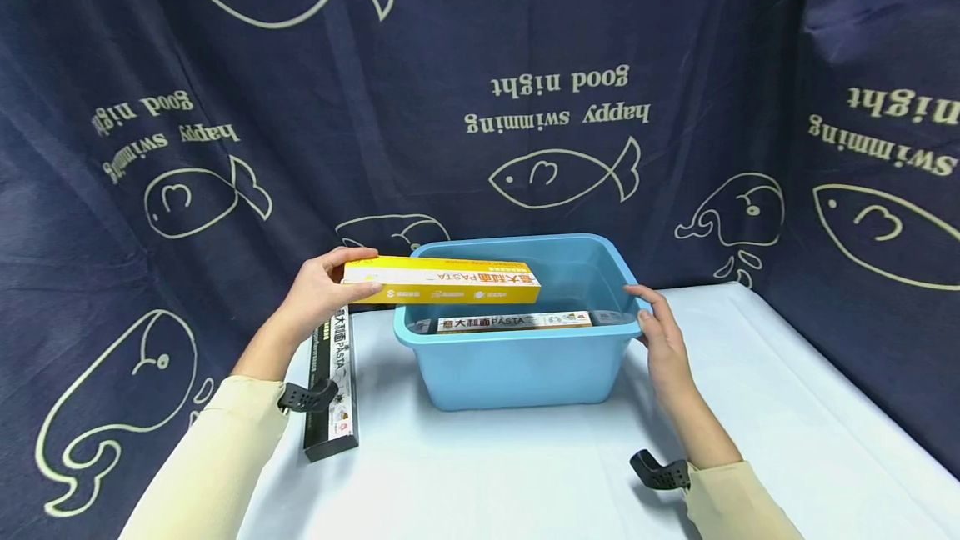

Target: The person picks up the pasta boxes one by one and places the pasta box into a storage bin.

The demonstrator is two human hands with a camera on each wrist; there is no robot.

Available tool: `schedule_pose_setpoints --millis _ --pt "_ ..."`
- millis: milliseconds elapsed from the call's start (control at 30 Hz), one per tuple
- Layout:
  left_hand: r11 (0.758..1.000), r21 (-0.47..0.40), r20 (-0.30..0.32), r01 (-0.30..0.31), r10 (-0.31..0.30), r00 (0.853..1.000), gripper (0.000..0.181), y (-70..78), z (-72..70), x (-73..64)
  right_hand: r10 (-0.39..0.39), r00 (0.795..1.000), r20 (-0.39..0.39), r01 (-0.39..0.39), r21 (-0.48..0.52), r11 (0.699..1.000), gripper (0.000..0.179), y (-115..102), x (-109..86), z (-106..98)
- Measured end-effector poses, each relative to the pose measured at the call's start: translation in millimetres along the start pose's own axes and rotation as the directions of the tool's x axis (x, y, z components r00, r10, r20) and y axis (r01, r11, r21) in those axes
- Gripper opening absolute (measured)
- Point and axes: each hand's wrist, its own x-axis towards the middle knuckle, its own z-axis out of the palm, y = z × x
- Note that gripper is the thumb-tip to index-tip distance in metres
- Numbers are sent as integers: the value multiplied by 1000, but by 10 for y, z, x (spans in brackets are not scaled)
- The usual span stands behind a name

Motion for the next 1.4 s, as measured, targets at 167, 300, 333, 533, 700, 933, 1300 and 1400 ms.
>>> schedule_pose_setpoints --millis 167,300,333,533,700,933,1300,1400 --pt "1000 -22 -6 -12 12 1000 61 56 72 62 7 1000 -4 -7 1 1000 46 -5 -3 -5" --pt "999 -29 -11 -33 33 999 60 130 118 121 10 1000 0 -10 -9 1000 46 -1 -7 -7" --pt "999 -27 -9 -42 42 999 60 149 127 136 9 1000 -1 -9 -11 1000 46 2 -6 -7" --pt "997 -46 3 -66 66 998 59 236 190 213 1 1000 -1 -1 6 1000 46 12 7 8" --pt "996 -61 38 -63 65 997 59 278 276 267 11 1000 4 -11 -3 1000 45 16 -8 12" --pt "998 -28 97 -59 61 993 60 405 432 368 27 1000 -8 -27 -3 1000 45 11 -19 -13" --pt "999 -13 146 -38 40 988 62 464 613 498 30 1000 -4 -30 6 1000 46 -1 -9 3" --pt "999 -4 160 -51 51 986 62 470 638 515 21 1000 1 -21 7 1000 46 -3 -8 9"
